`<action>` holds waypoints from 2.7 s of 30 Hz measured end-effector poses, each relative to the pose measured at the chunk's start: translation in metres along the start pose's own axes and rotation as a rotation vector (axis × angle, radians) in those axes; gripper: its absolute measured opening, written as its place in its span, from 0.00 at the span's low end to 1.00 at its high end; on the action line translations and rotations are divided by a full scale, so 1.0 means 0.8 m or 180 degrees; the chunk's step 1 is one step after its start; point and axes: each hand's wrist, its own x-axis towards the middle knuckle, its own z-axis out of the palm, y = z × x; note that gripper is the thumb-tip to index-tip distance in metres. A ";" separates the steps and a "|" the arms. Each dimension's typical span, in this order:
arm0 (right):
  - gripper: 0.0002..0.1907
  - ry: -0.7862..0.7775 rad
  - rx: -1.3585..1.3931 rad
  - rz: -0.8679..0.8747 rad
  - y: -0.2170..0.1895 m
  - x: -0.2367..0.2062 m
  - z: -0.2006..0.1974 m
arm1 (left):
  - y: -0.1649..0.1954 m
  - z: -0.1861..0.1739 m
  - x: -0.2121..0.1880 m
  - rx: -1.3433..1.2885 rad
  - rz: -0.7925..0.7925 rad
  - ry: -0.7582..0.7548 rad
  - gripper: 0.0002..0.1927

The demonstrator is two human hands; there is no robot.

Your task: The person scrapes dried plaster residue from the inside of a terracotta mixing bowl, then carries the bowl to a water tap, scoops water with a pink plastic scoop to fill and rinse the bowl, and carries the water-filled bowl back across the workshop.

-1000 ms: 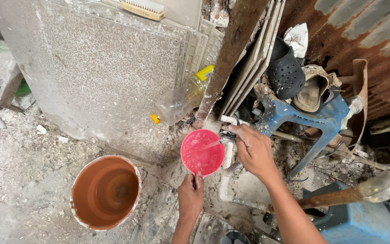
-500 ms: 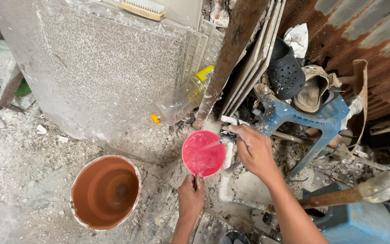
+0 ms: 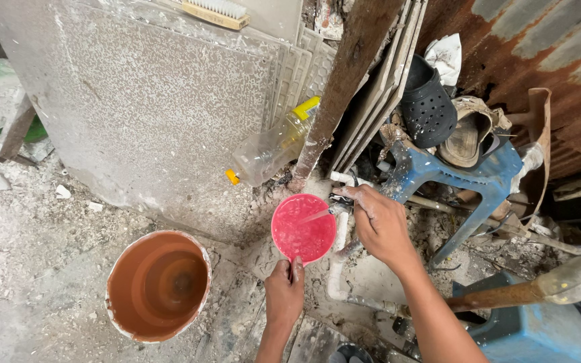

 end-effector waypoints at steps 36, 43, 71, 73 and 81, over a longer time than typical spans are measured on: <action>0.18 -0.0061 0.0473 -0.0323 0.003 0.002 -0.005 | -0.013 -0.008 -0.005 0.0227 0.0142 0.0082 0.19; 0.17 -0.0416 0.1372 -0.0317 0.050 -0.013 0.001 | -0.014 -0.009 -0.008 0.0003 0.0266 0.0154 0.19; 0.12 -0.1402 0.2843 0.1181 -0.011 -0.123 0.400 | -0.079 -0.211 -0.110 0.0078 -0.0920 0.2080 0.16; 0.10 -0.1977 0.2829 0.1297 -0.020 -0.144 0.430 | -0.082 -0.223 -0.119 0.0219 -0.1222 0.2188 0.18; 0.19 -0.3875 0.2126 0.1504 -0.061 -0.167 0.456 | -0.089 -0.256 -0.141 0.0634 -0.1752 0.2499 0.22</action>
